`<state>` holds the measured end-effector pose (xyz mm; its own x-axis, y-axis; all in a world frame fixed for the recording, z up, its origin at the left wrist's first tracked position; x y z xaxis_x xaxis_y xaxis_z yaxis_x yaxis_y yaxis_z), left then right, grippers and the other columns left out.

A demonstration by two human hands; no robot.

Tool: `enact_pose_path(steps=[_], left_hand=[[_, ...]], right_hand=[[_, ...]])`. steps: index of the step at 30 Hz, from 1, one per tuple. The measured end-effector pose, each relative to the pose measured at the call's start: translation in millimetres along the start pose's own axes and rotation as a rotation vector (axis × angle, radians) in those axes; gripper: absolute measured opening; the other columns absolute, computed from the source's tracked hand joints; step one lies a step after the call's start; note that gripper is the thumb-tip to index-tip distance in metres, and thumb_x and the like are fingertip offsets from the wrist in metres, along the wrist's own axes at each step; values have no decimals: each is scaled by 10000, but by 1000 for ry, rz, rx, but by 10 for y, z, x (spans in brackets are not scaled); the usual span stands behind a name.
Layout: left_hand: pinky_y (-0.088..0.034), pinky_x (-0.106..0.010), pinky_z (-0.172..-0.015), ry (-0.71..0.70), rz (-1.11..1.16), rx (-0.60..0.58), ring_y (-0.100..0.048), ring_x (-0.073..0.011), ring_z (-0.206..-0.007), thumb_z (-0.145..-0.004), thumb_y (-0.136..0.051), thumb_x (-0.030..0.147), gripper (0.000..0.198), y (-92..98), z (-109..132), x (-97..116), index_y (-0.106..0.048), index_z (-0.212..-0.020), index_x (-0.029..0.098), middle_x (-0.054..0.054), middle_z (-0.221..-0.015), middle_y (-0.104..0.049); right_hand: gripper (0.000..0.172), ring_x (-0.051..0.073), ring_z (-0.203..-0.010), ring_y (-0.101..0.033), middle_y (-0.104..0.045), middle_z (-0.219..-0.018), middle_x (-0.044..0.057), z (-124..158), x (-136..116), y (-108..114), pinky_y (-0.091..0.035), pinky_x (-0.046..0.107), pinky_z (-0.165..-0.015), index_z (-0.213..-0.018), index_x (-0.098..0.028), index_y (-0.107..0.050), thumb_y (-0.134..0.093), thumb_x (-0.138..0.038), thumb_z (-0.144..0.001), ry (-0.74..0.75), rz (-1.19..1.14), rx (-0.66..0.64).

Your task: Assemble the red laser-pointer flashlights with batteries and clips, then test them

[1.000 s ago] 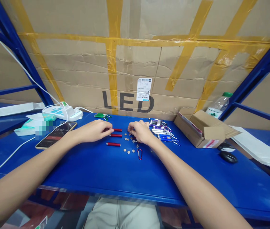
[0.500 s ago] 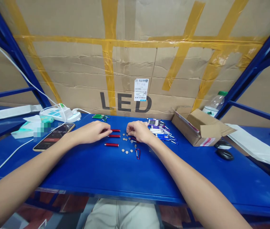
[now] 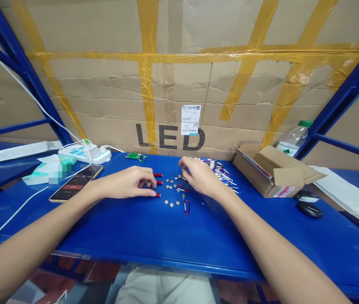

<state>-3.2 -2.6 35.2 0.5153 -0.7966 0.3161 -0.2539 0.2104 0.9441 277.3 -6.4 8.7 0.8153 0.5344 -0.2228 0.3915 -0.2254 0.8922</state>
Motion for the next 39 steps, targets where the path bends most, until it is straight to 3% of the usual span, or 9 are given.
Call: enact_pose_path(steps=[6, 10, 16, 19, 24, 32, 39], left_hand=[[-438, -285, -778, -8, -21, -67, -665, -198, -901, -1007, -712, 370, 159, -50, 12, -27, -766, -1053, 227, -35, -1031, -714], [-434, -287, -748, 25, 20, -58, -659, -197, -857, -991, -699, 329, 134, -97, 2, -49, -728, -1007, 199, -33, -995, -721], [-418, -296, -728, 81, 21, -55, -649, -207, -846, -967, -683, 302, 152, -151, 5, -62, -696, -1075, 196, -33, -1013, -733], [-405, -296, -708, 83, -5, -48, -637, -202, -817, -952, -670, 251, 90, -147, 11, -45, -688, -1018, 193, -34, -980, -727], [-414, -276, -673, 103, 95, 39, -640, -182, -764, -948, -654, 274, 82, -95, -6, -96, -660, -966, 194, -16, -901, -731], [-526, -296, -778, 99, 403, 196, -721, -196, -848, -1030, -607, 405, 317, -72, -60, -230, -714, -1209, 167, -55, -953, -787], [-548, -288, -713, 91, 625, 407, -671, -161, -739, -932, -742, 431, 313, -131, -141, -167, -693, -1079, 158, -40, -880, -739]], right_hand=[[158, 206, -818, -667, -738, -927, 23, 43, -191, 167, -449, 313, -762, -1112, -219, -616, -572, -175, -967, 22, -188, -215], [134, 180, -792, -624, -714, -947, 10, 89, -360, 174, -417, 288, -712, -1030, -224, -602, -606, -147, -921, 86, -280, -306], [197, 182, -852, -627, -692, -983, 2, 137, -488, 140, -421, 280, -722, -1012, -234, -555, -650, -121, -881, 105, -340, -378], [200, 196, -892, -622, -688, -1005, 8, 143, -515, 128, -425, 293, -749, -1011, -234, -545, -666, -135, -887, 102, -313, -403], [201, 200, -920, -618, -687, -1059, 20, 157, -563, 51, -445, 306, -792, -1056, -236, -555, -665, -152, -911, 125, -314, -447], [242, 196, -893, -623, -690, -1013, 14, 154, -608, -2, -430, 304, -783, -1056, -230, -558, -667, -95, -887, 144, -293, -449], [265, 204, -910, -636, -717, -978, 3, 132, -596, -4, -441, 324, -833, -1087, -233, -539, -663, -106, -890, 113, -320, -464]])
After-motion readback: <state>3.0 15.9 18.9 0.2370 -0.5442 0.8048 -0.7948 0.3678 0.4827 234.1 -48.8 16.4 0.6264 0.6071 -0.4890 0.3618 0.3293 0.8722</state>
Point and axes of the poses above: each hand's wrist, its own z-axis away from the middle knuckle, its own y-axis out of the back of the hand, x = y × z, the point moved 1 cm from there along -z, towards the middle knuckle
